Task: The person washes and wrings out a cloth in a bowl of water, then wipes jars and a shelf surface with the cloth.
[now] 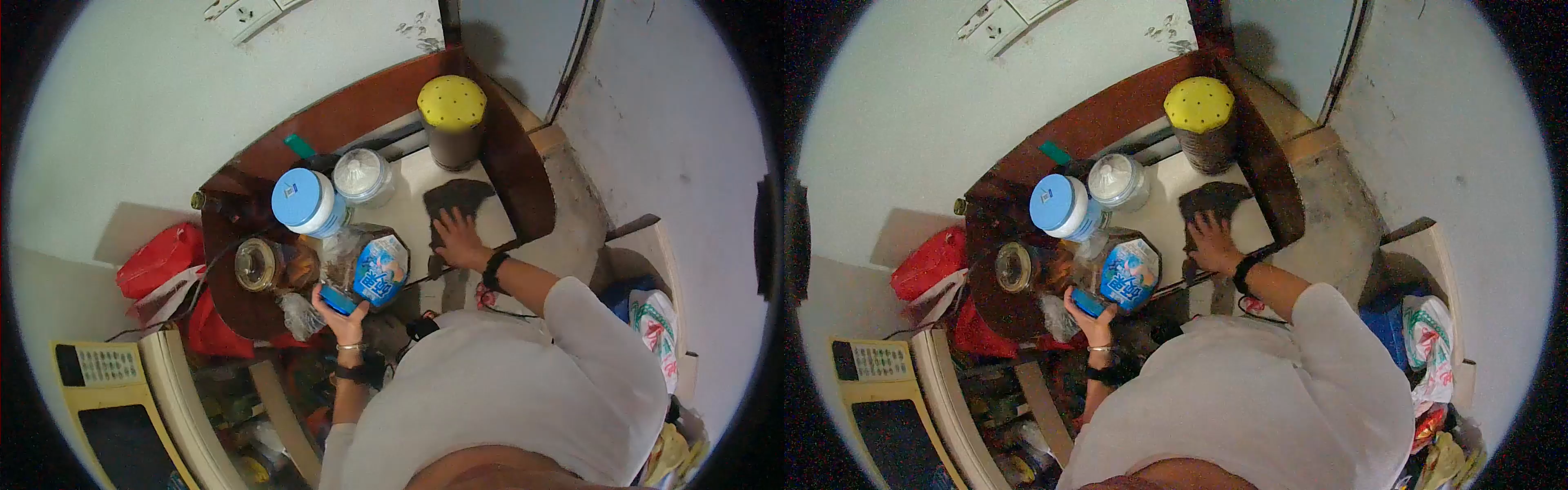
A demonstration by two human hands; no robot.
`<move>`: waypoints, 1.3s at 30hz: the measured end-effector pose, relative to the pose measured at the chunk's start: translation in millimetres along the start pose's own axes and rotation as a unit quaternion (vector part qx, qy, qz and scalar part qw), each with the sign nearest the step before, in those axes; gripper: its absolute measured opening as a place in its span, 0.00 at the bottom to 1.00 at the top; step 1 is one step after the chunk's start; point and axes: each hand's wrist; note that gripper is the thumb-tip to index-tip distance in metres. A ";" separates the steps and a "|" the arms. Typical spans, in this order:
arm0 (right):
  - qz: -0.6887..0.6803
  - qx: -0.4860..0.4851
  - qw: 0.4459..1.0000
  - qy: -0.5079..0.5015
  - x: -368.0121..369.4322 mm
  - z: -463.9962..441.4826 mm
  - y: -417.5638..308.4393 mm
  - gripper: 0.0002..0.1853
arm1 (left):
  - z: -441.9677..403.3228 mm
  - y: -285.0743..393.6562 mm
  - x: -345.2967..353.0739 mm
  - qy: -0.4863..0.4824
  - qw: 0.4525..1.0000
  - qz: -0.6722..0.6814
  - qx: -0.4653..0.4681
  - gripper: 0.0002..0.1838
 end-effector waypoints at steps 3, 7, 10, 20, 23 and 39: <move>-0.036 -0.075 0.994 0.070 11.0 -41.3 -14.7 0.37 | 2.1 -12.1 4.2 -0.014 0.999 0.032 -0.024 0.51; -0.076 0.014 0.988 0.130 -9.4 -115.6 -20.4 0.34 | 1.9 -23.5 4.7 -0.034 0.999 0.021 -0.006 0.52; -0.076 0.009 0.990 0.118 -28.9 -155.0 -7.9 0.34 | 6.4 -14.6 3.1 -0.053 0.998 0.026 -0.032 0.52; 0.032 -0.101 0.994 0.031 -20.8 -77.6 -17.6 0.35 | -0.3 -13.2 9.6 -0.037 0.988 0.114 -0.099 0.50; 0.037 -0.110 0.993 0.003 -5.7 -16.8 -7.0 0.35 | -8.1 -28.8 10.1 -0.046 0.985 0.124 -0.111 0.50; 0.183 -0.333 0.917 0.118 109.7 -7.9 8.4 0.25 | -61.1 114.3 158.8 -0.225 0.928 -0.191 0.229 0.48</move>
Point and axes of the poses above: each hand's wrist, its own z-axis away from the middle knuckle, its own x-axis out of the palm, y = z × x, and after that the axes turned 2 degrees about z, right-handed
